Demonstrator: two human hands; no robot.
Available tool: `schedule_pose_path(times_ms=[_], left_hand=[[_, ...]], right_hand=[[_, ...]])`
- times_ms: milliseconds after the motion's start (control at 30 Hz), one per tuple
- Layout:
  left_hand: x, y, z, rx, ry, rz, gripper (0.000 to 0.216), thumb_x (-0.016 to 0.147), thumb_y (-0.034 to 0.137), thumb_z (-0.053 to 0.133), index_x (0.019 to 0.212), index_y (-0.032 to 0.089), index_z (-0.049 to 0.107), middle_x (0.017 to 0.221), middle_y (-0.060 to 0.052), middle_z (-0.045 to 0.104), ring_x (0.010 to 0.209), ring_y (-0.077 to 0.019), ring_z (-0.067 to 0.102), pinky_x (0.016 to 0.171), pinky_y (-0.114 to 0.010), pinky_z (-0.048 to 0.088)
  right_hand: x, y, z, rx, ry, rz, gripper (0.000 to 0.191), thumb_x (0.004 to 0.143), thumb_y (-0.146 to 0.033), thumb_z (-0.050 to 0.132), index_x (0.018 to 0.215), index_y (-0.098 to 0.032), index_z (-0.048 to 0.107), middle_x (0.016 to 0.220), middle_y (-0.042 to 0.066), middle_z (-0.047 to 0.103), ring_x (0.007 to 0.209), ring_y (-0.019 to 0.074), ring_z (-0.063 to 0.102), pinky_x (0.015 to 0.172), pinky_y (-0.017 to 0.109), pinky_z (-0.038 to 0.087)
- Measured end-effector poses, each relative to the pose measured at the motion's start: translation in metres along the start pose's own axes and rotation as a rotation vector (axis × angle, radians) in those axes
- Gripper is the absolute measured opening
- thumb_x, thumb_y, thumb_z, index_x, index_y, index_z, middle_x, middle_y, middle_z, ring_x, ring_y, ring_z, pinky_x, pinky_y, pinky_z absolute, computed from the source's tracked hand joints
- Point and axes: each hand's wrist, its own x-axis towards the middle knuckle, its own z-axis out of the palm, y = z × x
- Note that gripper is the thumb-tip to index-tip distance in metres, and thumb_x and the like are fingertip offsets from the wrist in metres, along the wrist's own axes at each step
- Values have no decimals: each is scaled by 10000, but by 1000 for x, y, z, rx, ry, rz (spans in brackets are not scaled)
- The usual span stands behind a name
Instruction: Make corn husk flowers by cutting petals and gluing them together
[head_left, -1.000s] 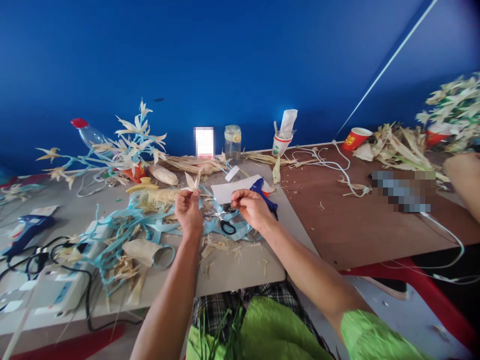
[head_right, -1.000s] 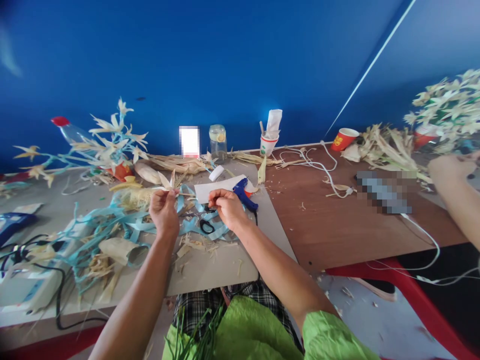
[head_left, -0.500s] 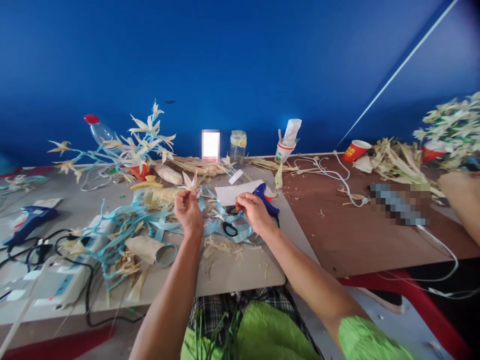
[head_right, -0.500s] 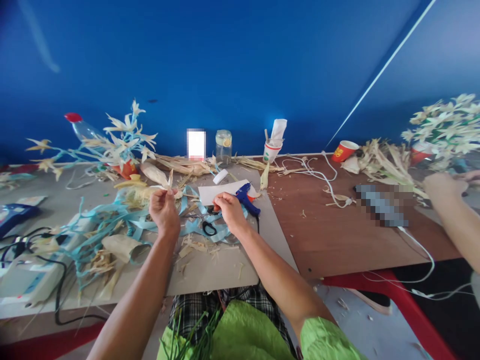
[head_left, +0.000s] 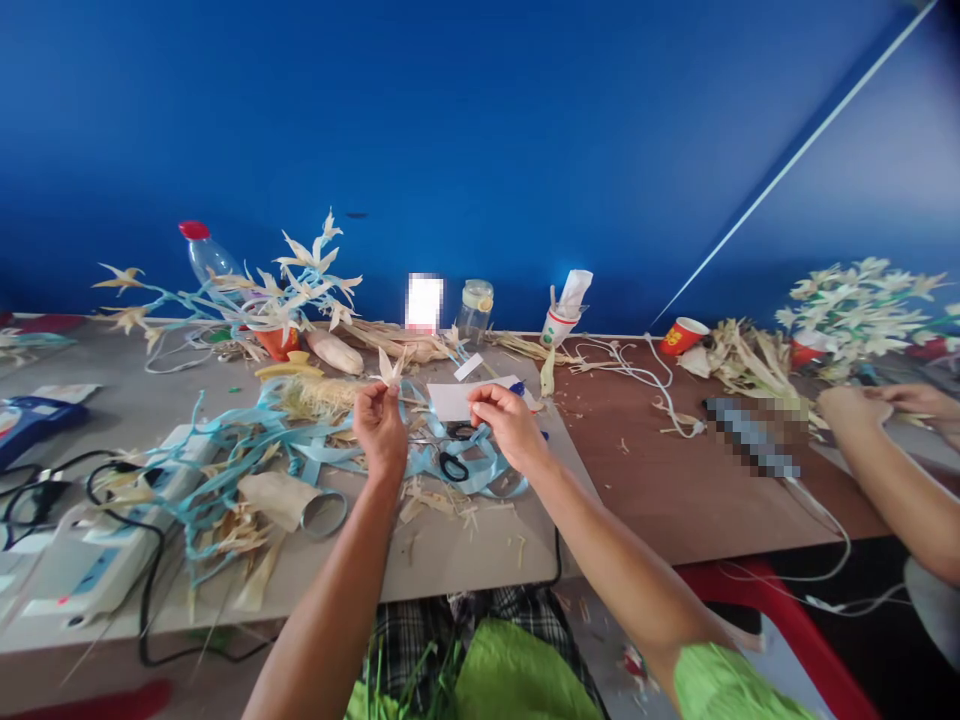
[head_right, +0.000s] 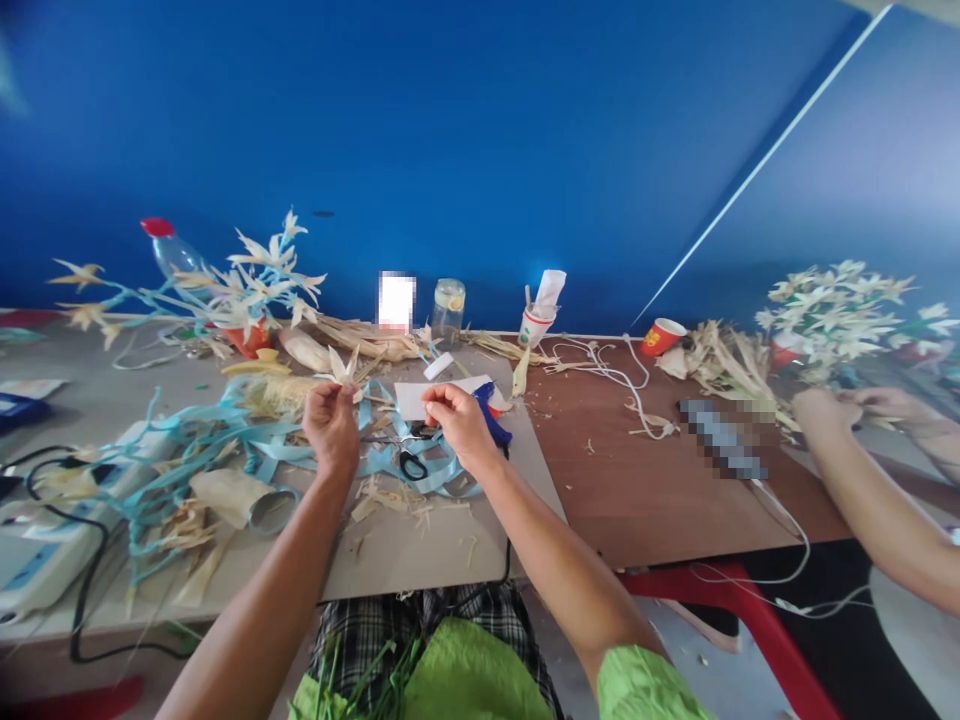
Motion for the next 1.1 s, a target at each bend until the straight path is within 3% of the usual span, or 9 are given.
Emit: schedule_pose_path(times_ms=[200,400,633,833,967,1100], left_hand=[[2,-2,-1,-9,15,-27,211,726,322,661,827,167,561,768,2,568,713,-107,550,717,-245,432],[3,-3,-1,-63,12,-74,229,697,315,687,808,166,554,742,13,556,683,-98,531,693,-235,418],[-1,1,1,-88,-29,-101,228,693,315,687,785,170,536,714,22,542,667,-97,528,686,-232,414],[-1,1,1,-93,-52,-118,245,690,317,702,780,172,526,712,20,556,681,-100,542,687,-229,416],[-4,4,3,-53,-66,-110,250,675,302,723,745,169,523,650,41,513,618,-82,499,635,-208,400],[-7,5,4,-49,-109,-122,246,679,300,719,754,176,520,642,48,514,601,-79,494,630,-208,396]], right_hand=[[8,-7,12,1,-33,-3,141,659,-271,638,746,-161,622,521,-55,521,494,70,448,530,219,340],[13,-3,28,130,-3,130,338,670,-442,639,529,-172,494,366,-90,338,351,40,288,415,214,223],[12,20,25,54,70,141,130,618,-265,562,665,-159,621,494,-55,472,447,65,393,454,205,273],[11,29,19,30,118,41,109,597,-195,486,630,-182,589,503,-57,468,483,75,388,489,207,289],[6,20,19,16,50,16,88,610,-215,568,687,-180,592,633,-38,549,572,83,470,567,212,364],[2,14,15,-41,-12,16,126,661,-276,591,737,-176,608,610,-33,548,552,91,481,571,226,383]])
